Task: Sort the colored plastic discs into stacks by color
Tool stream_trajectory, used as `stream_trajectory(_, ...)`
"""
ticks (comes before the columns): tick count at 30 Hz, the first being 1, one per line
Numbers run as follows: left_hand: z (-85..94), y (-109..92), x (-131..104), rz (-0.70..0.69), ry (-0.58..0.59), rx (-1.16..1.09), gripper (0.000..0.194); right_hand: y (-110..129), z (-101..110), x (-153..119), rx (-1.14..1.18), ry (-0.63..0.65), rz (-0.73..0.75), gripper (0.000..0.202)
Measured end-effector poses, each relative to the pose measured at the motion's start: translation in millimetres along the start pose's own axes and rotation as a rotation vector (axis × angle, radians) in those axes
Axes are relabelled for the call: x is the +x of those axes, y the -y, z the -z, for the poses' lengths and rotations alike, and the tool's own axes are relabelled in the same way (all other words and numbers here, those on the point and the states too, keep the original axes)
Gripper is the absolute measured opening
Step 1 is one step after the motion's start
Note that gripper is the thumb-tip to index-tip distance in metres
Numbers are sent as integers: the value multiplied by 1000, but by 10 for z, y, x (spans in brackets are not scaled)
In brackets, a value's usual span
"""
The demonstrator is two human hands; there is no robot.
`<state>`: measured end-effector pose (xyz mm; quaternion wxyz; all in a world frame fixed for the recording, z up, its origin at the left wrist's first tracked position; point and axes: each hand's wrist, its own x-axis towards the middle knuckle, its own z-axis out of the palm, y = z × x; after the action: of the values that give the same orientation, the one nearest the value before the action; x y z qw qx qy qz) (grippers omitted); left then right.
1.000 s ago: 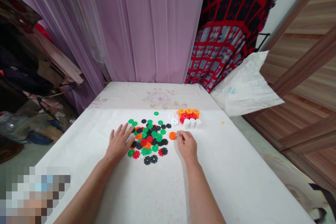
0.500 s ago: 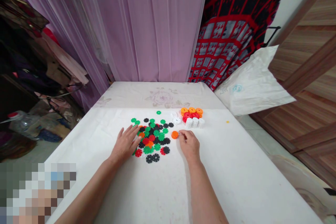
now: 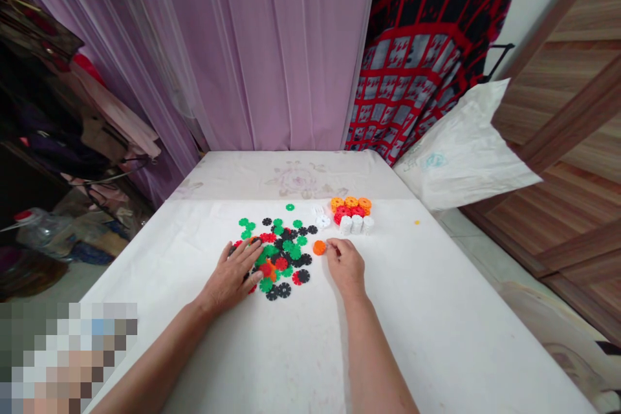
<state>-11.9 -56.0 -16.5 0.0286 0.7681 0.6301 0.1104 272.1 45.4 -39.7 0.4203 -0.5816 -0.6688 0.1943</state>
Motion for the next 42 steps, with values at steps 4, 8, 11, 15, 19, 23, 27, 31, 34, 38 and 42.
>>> stream_trajectory(4, 94, 96, 4, 159, -61, -37, 43, 15, 3, -1, -1, -9, 2, 32)
stream_trajectory(8, 210, 182, 140, 304, -132, -33, 39, 22, 4, 2, 4, -10, 4, 32)
stream_trajectory(11, 289, 229, 294, 310, -71, 6, 38, 21, 2, 4, 7, -10, -2, 34)
stream_trajectory(15, 375, 236, 493, 267, 45, -12, 33, 15, -5, 4, 5, -6, -13, 35)
stream_trajectory(19, 422, 167, 633, 225, 44, -54, 22, 17, -10, 3, 3, -7, -22, 37)
stream_trajectory(23, 423, 66, 697, 250, 11, -118, 13, 16, -12, 3, 1, 0, -33, 38)
stream_trajectory(27, 401, 37, 674, 329, -36, -246, 8, -17, -19, 11, 23, -11, -24, 36)
stream_trajectory(31, 364, 47, 608, 462, -81, -459, 12, -27, -25, 22, 69, -99, 12, 35)
stream_trajectory(34, 325, -17, 566, 522, -80, -677, 24, 72, -33, 11, 72, -171, 92, 32)
stream_trajectory(38, 292, -219, 534, 540, -53, -931, 43, 344, -86, -62, 38, -155, 302, 24)
stream_trajectory(42, 309, -435, 529, 606, -20, -1269, 50, 579, -163, -157, -49, -93, 506, 28)
